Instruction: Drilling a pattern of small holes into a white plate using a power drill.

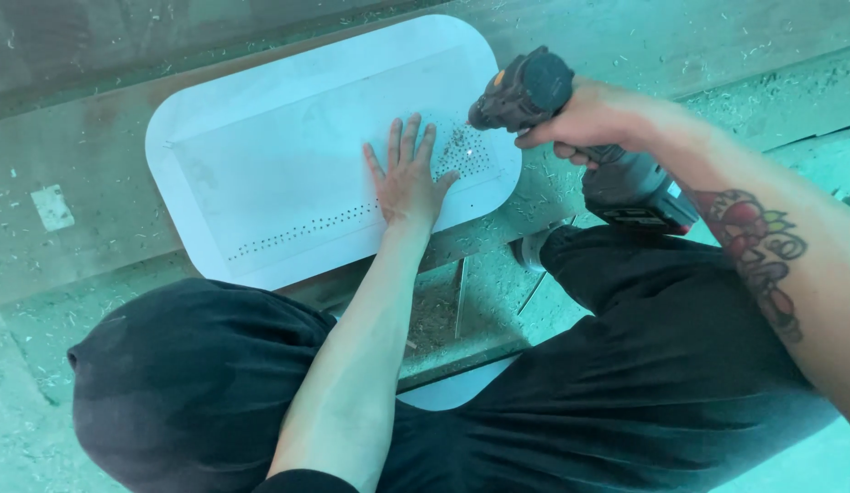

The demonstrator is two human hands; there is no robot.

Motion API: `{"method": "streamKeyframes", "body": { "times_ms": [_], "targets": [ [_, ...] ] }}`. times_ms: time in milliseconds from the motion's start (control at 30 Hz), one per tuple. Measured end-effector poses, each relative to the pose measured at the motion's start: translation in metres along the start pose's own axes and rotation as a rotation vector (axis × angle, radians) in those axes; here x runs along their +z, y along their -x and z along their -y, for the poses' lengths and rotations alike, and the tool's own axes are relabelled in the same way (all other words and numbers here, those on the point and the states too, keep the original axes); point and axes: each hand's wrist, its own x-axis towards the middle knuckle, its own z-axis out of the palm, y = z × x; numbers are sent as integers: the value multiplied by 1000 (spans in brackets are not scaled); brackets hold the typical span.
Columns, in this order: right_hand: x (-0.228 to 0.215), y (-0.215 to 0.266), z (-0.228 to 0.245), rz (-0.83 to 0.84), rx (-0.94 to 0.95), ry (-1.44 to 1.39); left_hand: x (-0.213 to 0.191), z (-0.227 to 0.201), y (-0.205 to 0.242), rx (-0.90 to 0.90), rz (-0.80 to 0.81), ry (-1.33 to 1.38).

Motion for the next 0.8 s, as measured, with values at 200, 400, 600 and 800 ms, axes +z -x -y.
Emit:
{"method": "streamKeyframes", "body": {
  "times_ms": [200, 400, 600, 800],
  "targets": [
    [-28, 25, -22, -103, -168, -151, 1, -14, -2, -7, -82, 21],
    [-23, 27, -44, -159, -115, -219, 0, -46, 13, 416, 29, 227],
    [-9, 16, -53, -87, -113, -106, -26, -50, 11, 243, -462, 306],
    [3, 14, -37, -60, -83, 5, -2, -1, 9, 11, -51, 11]
  ]
}}
